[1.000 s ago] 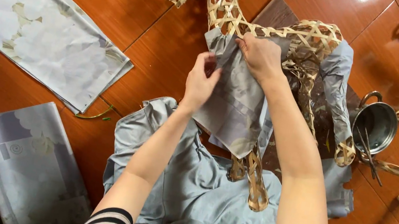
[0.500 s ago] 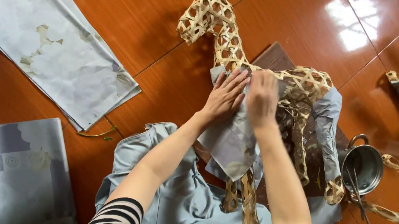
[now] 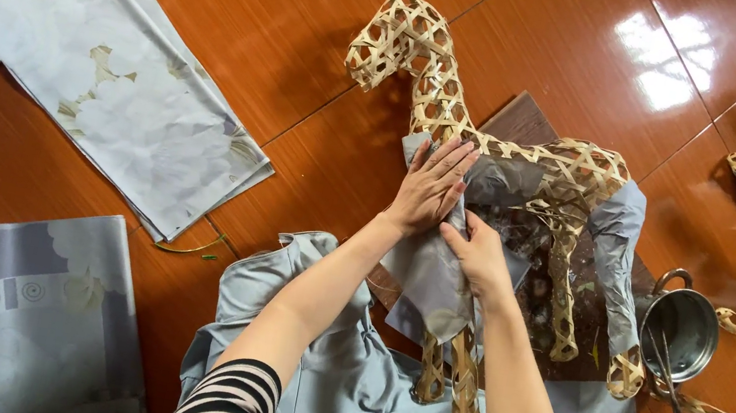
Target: Wrapping paper strips with adhesive onto a woven frame to create a giraffe figure.
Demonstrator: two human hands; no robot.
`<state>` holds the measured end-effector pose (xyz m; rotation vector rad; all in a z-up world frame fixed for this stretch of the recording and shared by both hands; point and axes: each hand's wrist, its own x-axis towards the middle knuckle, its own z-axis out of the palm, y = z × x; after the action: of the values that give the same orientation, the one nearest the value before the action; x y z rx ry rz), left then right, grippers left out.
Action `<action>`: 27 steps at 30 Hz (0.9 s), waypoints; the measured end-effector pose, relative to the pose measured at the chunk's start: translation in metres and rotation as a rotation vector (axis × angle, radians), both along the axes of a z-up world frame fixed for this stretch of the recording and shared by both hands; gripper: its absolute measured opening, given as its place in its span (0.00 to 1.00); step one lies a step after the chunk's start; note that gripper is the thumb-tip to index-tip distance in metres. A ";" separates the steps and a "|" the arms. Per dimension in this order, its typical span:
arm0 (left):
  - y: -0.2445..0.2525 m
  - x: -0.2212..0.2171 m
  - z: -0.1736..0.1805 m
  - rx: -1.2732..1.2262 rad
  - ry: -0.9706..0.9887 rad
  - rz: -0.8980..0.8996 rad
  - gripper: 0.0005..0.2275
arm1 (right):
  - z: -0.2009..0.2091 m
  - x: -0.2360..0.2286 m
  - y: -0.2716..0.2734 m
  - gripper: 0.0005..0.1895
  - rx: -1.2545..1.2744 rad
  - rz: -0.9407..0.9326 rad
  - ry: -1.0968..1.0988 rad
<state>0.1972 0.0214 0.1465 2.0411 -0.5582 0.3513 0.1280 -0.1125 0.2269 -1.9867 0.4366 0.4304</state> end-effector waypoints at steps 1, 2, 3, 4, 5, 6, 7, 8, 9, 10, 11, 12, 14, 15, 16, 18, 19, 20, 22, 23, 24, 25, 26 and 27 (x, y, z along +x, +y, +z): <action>0.001 0.001 0.007 0.001 0.001 0.003 0.20 | -0.001 0.001 0.001 0.25 0.001 0.003 0.001; 0.002 0.002 0.013 0.016 -0.031 0.050 0.21 | -0.003 0.002 0.003 0.23 0.056 -0.039 0.001; 0.004 0.002 0.019 0.031 -0.064 0.097 0.22 | -0.005 0.003 0.004 0.22 0.111 -0.080 0.001; 0.005 0.002 0.026 0.033 -0.066 0.097 0.22 | -0.003 0.007 0.007 0.22 0.113 -0.079 -0.001; 0.006 0.001 0.033 0.034 0.049 0.176 0.22 | -0.002 0.011 0.011 0.22 0.002 -0.046 -0.084; 0.007 -0.001 0.040 0.035 0.168 0.254 0.22 | 0.000 0.014 0.014 0.22 -0.110 -0.013 -0.164; 0.008 -0.003 0.045 0.037 0.169 0.255 0.22 | -0.005 0.015 0.015 0.22 -0.107 -0.012 -0.162; 0.009 -0.003 0.050 -0.046 0.362 0.180 0.24 | -0.010 0.018 0.016 0.21 -0.186 0.010 -0.201; 0.010 -0.003 0.054 -0.130 0.554 0.101 0.27 | -0.015 0.021 0.017 0.20 -0.264 0.032 -0.239; 0.007 -0.004 0.049 -0.129 0.552 0.104 0.27 | -0.014 0.024 0.020 0.20 -0.263 0.033 -0.241; 0.004 -0.004 0.044 -0.147 0.551 0.092 0.29 | -0.014 0.026 0.024 0.20 -0.297 0.029 -0.204; 0.000 -0.006 0.039 -0.166 0.555 0.078 0.32 | -0.012 0.026 0.025 0.19 -0.334 0.024 -0.162; 0.001 -0.006 0.035 -0.234 0.540 0.064 0.32 | -0.006 0.026 0.023 0.22 -0.329 0.043 -0.109; 0.001 -0.006 0.033 -0.299 0.521 0.049 0.33 | -0.003 0.026 0.023 0.26 -0.323 0.061 -0.058; 0.000 -0.007 0.033 -0.297 0.522 0.048 0.33 | 0.006 0.023 0.027 0.26 -0.321 0.060 -0.057; -0.003 -0.009 0.032 -0.361 0.520 0.076 0.33 | 0.026 0.019 0.035 0.35 -0.221 0.105 -0.015; -0.003 -0.010 0.034 -0.359 0.522 0.076 0.33 | 0.029 0.007 0.034 0.35 -0.219 0.105 -0.013; -0.004 -0.010 0.036 -0.376 0.542 0.087 0.33 | 0.032 -0.004 0.034 0.37 -0.247 0.140 -0.031; -0.008 -0.010 0.032 -0.390 0.565 0.100 0.34 | 0.046 -0.027 0.036 0.39 -0.271 0.176 -0.044; -0.012 -0.011 0.027 -0.430 0.524 0.132 0.34 | 0.056 -0.039 0.038 0.38 -0.335 0.201 -0.024; -0.015 -0.012 0.021 -0.467 0.485 0.162 0.35 | 0.067 -0.051 0.040 0.38 -0.398 0.226 -0.001; -0.015 -0.012 0.024 -0.462 0.491 0.163 0.35 | 0.072 -0.062 0.032 0.38 -0.393 0.225 0.005; -0.013 -0.012 0.027 -0.535 0.544 0.168 0.34 | 0.076 -0.072 0.024 0.35 -0.357 0.088 0.131; -0.013 -0.011 0.030 -0.608 0.597 0.173 0.33 | 0.081 -0.082 0.016 0.34 -0.318 -0.049 0.257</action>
<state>0.1862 0.0088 0.1763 1.4908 0.0952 -0.0080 0.0460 -0.0963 0.3080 -2.2289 0.7524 0.6202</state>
